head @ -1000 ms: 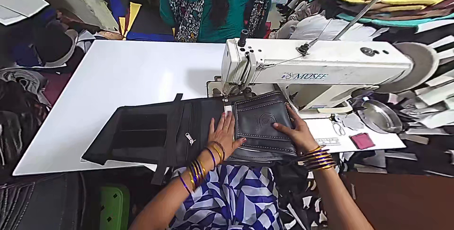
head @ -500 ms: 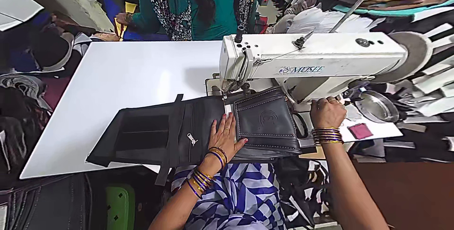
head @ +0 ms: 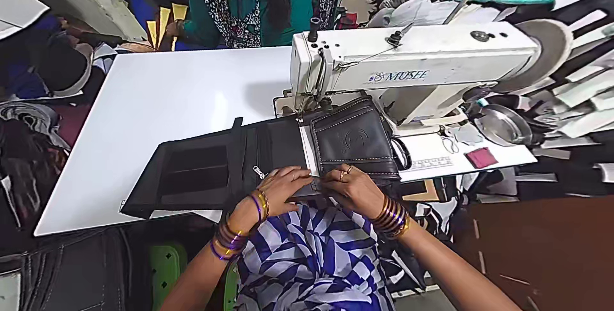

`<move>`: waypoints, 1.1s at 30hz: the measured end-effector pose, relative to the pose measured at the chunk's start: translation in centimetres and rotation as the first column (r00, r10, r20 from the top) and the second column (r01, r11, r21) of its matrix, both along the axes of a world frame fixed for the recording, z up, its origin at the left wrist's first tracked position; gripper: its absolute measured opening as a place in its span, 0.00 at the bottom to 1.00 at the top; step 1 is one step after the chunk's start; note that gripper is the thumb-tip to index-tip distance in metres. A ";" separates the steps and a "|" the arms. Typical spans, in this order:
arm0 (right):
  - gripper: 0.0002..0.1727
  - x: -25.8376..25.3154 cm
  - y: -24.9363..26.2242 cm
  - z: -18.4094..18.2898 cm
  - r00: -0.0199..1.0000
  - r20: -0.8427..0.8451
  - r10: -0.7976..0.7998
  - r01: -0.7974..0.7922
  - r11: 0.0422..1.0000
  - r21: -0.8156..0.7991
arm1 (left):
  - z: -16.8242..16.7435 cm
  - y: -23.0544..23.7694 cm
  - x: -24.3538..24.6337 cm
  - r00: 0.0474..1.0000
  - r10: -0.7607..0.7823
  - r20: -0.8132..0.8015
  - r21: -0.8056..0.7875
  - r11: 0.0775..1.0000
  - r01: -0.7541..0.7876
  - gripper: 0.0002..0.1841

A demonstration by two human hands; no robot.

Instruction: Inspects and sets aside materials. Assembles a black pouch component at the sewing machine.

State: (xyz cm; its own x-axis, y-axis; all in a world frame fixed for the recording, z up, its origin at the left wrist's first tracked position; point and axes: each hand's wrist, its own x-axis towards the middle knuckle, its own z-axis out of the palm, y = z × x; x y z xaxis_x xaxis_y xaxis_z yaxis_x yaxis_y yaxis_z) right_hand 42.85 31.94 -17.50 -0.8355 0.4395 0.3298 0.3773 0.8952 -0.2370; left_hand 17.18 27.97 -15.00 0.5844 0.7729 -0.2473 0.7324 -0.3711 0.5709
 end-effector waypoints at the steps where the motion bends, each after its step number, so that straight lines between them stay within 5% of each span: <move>1: 0.11 0.0 0.1 -0.1 1.000 -0.003 0.005 -0.005 1.000 0.003 | -0.8 -1.2 -0.4 1.000 0.000 0.030 0.073 0.997 -0.002 0.36; 5: 0.12 -0.9 0.2 -1.4 0.994 -0.107 0.036 -0.021 0.990 0.141 | -4.9 -3.1 -0.3 0.970 0.051 0.237 0.467 0.869 -0.160 0.22; 9: 0.11 -1.8 -0.6 -1.9 0.989 -0.136 0.052 -0.016 0.966 0.257 | -5.0 -3.1 0.2 0.958 0.111 0.263 0.493 0.838 -0.232 0.21; 14: 0.15 -0.7 -0.9 -1.8 0.995 -0.082 -0.049 0.065 0.975 0.213 | -5.1 -2.7 0.2 0.976 0.081 0.200 0.554 0.813 -0.180 0.17; 19: 0.25 0.2 0.2 -2.2 0.992 -0.066 -0.105 0.114 0.984 0.140 | -4.5 -1.2 -0.1 0.983 0.075 0.165 0.494 0.857 -0.148 0.19; 27: 0.20 -1.2 3.5 -2.4 0.987 -0.097 -0.124 0.134 0.987 0.093 | -2.8 2.0 -0.8 0.990 0.113 0.081 0.296 0.946 -0.132 0.20; 33: 0.19 -2.2 5.3 -1.8 0.989 -0.071 -0.132 0.138 0.987 0.081 | -2.8 4.4 -1.7 0.990 0.121 0.068 0.290 0.947 -0.136 0.20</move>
